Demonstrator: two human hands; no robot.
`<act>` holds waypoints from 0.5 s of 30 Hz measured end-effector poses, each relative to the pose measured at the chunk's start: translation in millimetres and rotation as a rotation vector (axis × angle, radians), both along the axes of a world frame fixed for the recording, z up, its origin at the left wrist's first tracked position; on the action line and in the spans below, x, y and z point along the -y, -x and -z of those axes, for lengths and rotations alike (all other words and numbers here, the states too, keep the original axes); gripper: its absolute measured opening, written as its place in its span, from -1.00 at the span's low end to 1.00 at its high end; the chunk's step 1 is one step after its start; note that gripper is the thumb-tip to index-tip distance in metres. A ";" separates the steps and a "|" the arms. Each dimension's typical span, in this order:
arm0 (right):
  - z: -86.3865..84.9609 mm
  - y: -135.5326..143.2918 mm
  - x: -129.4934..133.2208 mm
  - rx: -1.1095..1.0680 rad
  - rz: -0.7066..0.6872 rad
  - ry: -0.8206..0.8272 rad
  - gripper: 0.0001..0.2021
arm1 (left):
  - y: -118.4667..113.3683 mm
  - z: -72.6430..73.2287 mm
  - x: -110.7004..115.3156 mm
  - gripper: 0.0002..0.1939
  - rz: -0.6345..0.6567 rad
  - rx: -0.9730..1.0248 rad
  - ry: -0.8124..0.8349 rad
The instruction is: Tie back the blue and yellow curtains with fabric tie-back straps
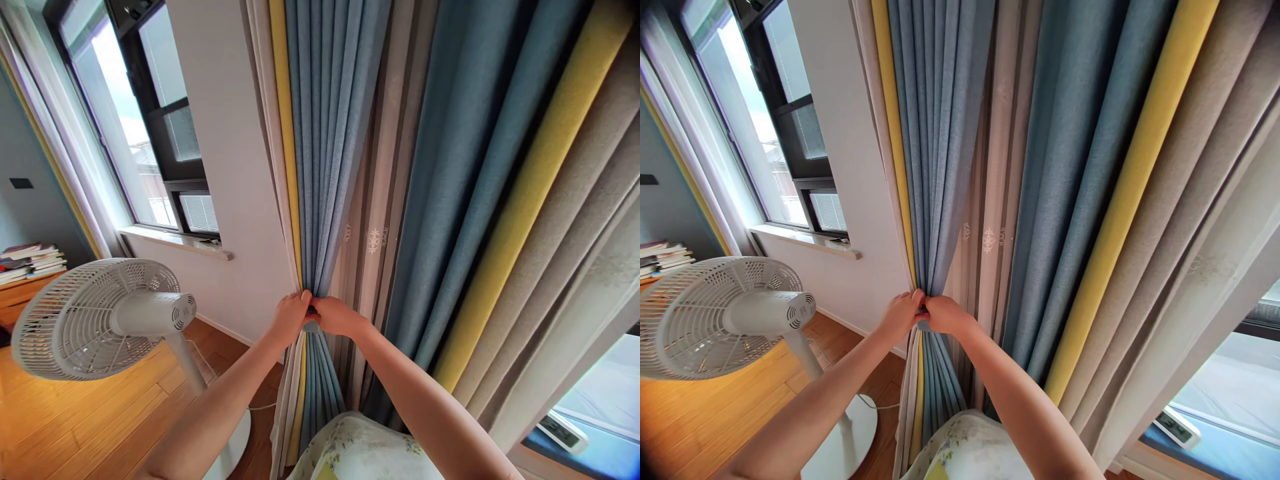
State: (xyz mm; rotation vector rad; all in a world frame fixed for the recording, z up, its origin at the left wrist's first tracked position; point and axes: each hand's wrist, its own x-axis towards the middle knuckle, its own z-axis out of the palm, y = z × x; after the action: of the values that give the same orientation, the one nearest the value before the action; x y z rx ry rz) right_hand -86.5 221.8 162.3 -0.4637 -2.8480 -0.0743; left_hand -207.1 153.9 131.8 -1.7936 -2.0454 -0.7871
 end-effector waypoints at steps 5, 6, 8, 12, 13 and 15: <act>9.8 0.6 -13.8 -0.074 0.013 0.097 -0.75 | 6.4 -4.6 3.5 -0.73 0.041 -0.129 0.117; 11.8 0.9 -15.4 -0.088 0.037 0.115 -0.76 | 7.5 -4.8 3.9 -0.72 0.043 -0.147 0.133; 15.7 1.2 -17.2 -0.122 0.053 0.158 -0.74 | 9.6 -2.8 4.1 -0.71 0.016 -0.161 0.138; 23.3 -1.8 -17.1 -0.216 0.006 0.271 -0.56 | 17.1 15.9 1.2 -0.72 -0.085 0.029 0.075; 25.6 -3.6 -17.0 -0.269 0.004 0.283 -0.55 | 19.2 23.8 -0.7 -0.73 -0.102 0.123 0.072; 31.6 -8.7 -17.7 -0.416 0.013 0.286 -0.57 | 21.5 42.0 -6.7 -0.78 -0.091 0.346 0.107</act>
State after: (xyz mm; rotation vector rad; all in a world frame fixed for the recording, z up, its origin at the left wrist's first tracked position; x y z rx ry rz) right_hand -77.8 239.4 130.7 -0.4876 -2.4505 0.3868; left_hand -228.6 160.6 89.8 -1.6989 -2.4092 -1.0386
